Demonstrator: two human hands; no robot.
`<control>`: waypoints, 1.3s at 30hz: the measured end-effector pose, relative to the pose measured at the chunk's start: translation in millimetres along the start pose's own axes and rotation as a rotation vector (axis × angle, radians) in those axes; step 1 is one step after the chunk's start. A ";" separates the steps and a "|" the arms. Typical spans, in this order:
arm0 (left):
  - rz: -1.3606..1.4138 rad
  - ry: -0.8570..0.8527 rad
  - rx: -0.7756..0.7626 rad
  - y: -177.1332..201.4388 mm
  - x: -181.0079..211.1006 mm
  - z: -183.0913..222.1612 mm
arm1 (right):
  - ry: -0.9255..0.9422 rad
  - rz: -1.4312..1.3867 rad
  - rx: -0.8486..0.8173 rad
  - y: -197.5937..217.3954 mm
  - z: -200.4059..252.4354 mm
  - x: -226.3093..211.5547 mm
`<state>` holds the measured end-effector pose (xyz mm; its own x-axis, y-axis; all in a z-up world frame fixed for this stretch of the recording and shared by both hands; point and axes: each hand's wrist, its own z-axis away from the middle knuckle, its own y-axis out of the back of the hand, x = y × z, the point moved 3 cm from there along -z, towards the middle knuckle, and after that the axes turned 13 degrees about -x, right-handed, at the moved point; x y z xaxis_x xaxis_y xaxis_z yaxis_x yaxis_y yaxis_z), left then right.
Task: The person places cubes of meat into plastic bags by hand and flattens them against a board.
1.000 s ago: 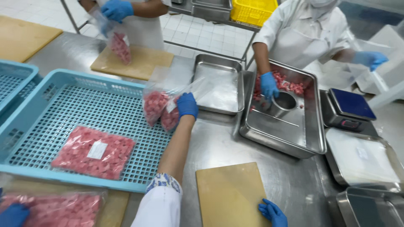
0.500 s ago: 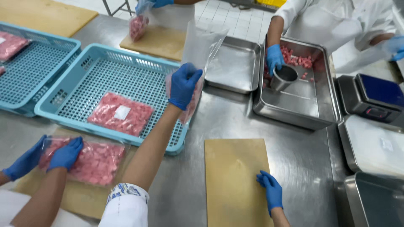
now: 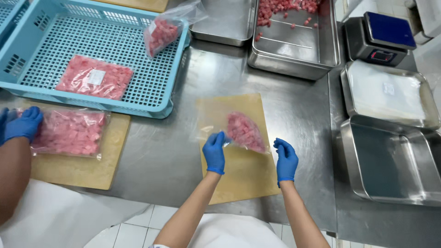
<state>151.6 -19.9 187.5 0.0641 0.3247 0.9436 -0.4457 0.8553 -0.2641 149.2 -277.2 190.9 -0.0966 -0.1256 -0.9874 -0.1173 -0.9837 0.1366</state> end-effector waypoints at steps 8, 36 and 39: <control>0.026 0.222 0.007 72.3 -69.9 73.5 | -0.090 0.357 0.014 21.8 16.8 63.2; -0.293 -0.120 -0.241 31.0 108.2 95.3 | -0.246 0.507 -0.389 -18.3 -69.8 130.7; -0.057 -0.125 -0.061 61.2 108.7 126.9 | 0.118 0.791 -0.379 -38.2 -147.9 77.0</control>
<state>17.9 16.5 299.3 -0.0255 0.2253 0.9739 -0.3892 0.8952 -0.2173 292.5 -268.4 97.8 0.0942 -0.7792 -0.6197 0.2779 -0.5771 0.7679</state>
